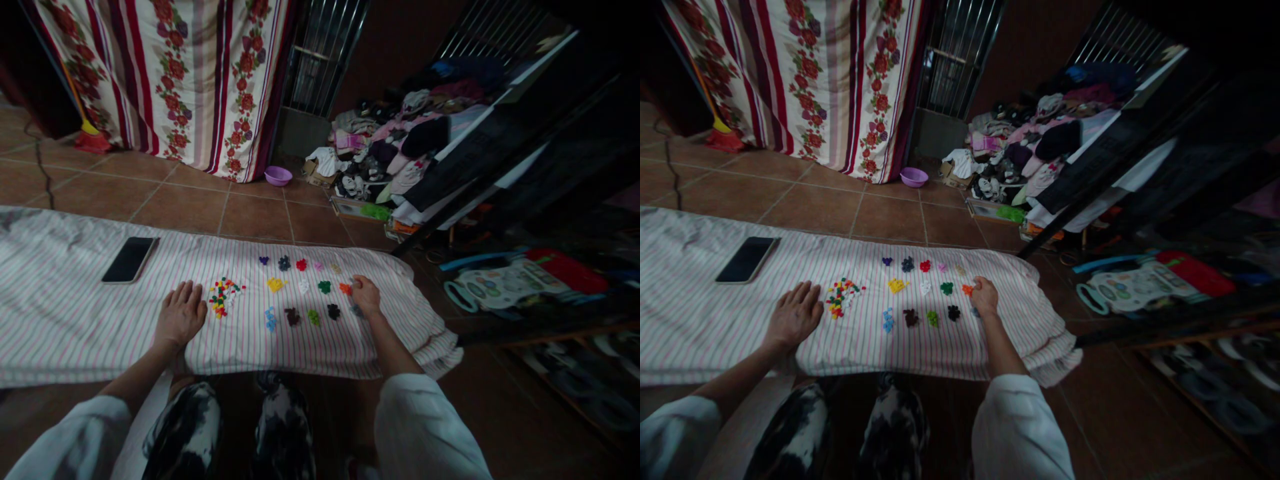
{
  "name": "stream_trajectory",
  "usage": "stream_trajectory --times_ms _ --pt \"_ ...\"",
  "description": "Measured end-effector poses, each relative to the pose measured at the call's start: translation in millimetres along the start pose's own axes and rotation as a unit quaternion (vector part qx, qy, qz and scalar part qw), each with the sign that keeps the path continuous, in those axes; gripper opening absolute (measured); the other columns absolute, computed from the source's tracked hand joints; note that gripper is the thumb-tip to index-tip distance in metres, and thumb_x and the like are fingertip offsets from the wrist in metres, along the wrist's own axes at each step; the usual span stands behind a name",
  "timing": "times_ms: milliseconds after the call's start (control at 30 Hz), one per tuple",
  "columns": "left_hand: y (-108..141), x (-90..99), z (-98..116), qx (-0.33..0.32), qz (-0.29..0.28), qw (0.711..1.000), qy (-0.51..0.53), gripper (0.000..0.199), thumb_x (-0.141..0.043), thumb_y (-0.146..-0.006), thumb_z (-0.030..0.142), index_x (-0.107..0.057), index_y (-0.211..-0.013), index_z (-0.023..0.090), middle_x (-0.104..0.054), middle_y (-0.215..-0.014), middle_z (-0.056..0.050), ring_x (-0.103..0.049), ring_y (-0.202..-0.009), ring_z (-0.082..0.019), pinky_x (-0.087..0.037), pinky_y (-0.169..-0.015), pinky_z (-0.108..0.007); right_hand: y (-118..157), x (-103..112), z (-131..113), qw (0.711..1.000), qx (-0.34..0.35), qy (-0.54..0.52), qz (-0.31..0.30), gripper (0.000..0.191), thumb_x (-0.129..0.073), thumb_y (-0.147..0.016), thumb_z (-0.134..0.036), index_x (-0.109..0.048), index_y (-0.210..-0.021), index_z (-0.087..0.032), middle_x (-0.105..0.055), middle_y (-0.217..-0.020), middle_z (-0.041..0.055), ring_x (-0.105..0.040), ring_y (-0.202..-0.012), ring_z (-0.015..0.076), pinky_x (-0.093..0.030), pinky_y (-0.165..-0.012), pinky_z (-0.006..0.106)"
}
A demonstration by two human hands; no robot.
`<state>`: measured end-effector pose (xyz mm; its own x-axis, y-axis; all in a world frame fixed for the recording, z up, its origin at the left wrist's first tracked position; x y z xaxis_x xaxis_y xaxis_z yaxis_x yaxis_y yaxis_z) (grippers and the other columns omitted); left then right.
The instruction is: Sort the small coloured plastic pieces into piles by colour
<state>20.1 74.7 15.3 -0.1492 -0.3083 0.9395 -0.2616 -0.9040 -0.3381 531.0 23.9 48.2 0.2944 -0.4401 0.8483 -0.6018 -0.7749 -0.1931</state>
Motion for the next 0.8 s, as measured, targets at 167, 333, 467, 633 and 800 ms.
stream_trajectory --times_ms 167,333,467,633,800 --pt "-1 0.6 -1 0.007 -0.006 1.000 0.028 0.049 -0.036 -0.089 0.033 -0.055 -0.130 0.013 -0.053 -0.139 -0.019 -0.043 -0.133 -0.031 -0.032 -0.107 -0.047 22 0 -49 0.994 0.096 -0.032 0.042 0.035 -0.042 -0.080 -0.021 -0.069 -0.101 -0.016 -0.069 -0.103 0.0113 -0.061 -0.099 0.0233 -0.046 -0.095 0.036" --pt "-1 1.4 -1 0.013 -0.015 1.000 0.024 0.048 -0.036 -0.090 0.034 -0.055 -0.129 0.013 -0.052 -0.140 -0.018 -0.043 -0.134 -0.031 -0.031 -0.109 -0.046 72 -22 -108 0.976 0.186 -0.115 0.004 0.030 -0.045 -0.081 -0.026 -0.069 -0.096 -0.017 -0.069 -0.095 0.0104 -0.062 -0.087 0.0207 -0.050 -0.084 0.032" --pt "-1 2.3 0 0.011 -0.014 0.999 0.040 0.049 -0.035 -0.090 0.033 -0.054 -0.129 0.010 -0.051 -0.140 -0.021 -0.041 -0.135 -0.032 -0.030 -0.109 -0.048 124 -49 -158 0.945 0.258 -0.192 -0.056 0.027 -0.044 -0.084 -0.025 -0.069 -0.094 -0.020 -0.067 -0.091 0.0074 -0.061 -0.078 0.0179 -0.051 -0.073 0.029" --pt "-2 1.8 0 0.014 -0.013 0.999 0.042 0.049 -0.036 -0.090 0.032 -0.055 -0.129 0.011 -0.051 -0.140 -0.021 -0.041 -0.135 -0.033 -0.031 -0.108 -0.049 173 -89 -208 0.914 0.314 -0.199 -0.161 0.021 -0.049 -0.084 -0.017 -0.068 -0.091 -0.021 -0.065 -0.087 0.0048 -0.061 -0.079 0.0172 -0.050 -0.075 0.029" --pt "-2 1.7 0 0.018 -0.014 0.998 0.052 0.049 -0.036 -0.090 0.032 -0.054 -0.130 0.010 -0.051 -0.140 -0.021 -0.042 -0.135 -0.033 -0.030 -0.109 -0.049 189 -116 -239 0.899 0.340 -0.195 -0.195 0.020 -0.051 -0.084 -0.013 -0.067 -0.092 -0.021 -0.064 -0.090 0.0045 -0.060 -0.081 0.0170 -0.049 -0.076 0.029"
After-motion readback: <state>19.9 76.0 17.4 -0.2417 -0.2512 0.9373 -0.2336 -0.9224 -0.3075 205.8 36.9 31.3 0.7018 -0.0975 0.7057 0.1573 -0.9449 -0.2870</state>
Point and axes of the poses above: each hand's wrist, its own y-axis away from the middle knuckle, its own x-axis out of the back of the hand, z = x × y, the point moved 5 cm from there along -y, towards the middle knuckle
